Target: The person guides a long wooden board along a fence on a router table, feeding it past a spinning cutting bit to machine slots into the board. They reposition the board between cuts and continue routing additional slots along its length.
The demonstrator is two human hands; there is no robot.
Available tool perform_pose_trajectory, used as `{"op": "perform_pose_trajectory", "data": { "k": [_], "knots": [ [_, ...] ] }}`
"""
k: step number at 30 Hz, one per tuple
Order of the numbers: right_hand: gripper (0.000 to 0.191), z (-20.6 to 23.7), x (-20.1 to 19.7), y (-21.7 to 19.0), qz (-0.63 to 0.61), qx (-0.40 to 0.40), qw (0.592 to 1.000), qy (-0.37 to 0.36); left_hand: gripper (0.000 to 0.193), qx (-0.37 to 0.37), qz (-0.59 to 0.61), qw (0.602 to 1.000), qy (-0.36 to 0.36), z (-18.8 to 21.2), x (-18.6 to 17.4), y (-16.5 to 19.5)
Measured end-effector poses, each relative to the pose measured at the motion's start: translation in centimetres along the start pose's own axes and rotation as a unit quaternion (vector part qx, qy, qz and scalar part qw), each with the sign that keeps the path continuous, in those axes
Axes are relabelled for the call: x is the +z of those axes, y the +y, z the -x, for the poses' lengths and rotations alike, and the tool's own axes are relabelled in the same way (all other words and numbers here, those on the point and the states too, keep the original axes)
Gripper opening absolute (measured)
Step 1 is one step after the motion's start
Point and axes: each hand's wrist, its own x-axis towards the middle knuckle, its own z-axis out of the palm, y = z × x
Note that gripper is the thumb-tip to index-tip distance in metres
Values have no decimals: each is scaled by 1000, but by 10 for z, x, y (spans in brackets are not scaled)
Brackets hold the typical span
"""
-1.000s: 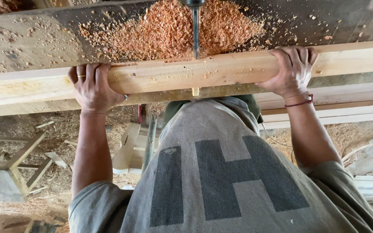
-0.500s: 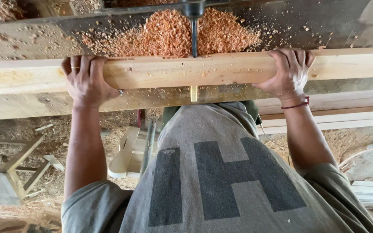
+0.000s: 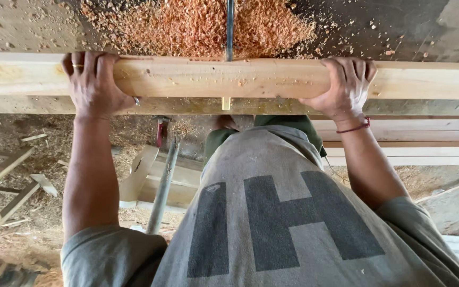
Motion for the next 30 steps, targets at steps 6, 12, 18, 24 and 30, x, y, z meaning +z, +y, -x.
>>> {"op": "perform_pose_trajectory", "data": {
  "k": [6, 12, 18, 24, 30],
  "knots": [
    [78, -12, 2, 9, -4, -16, 1000, 16, 54, 22, 5, 1000, 3, -16, -1, -18],
    [78, -14, 4, 14, -28, -20, 999, 18, 52, 10, -38, 999, -30, -18, 3, -22],
    [89, -7, 4, 5, 14, -26, 999, 30, 50, 12, -54, 998, -41, -1, 1, -9],
    [76, -7, -3, 2, 12, -31, 999, -8, 47, -26, -5, 999, -43, -3, -10, 12],
    [77, -11, 5, 20, -17, -27, 999, 18, 76, -52, 85, 993, -68, -19, 3, -12]
  ]
}}
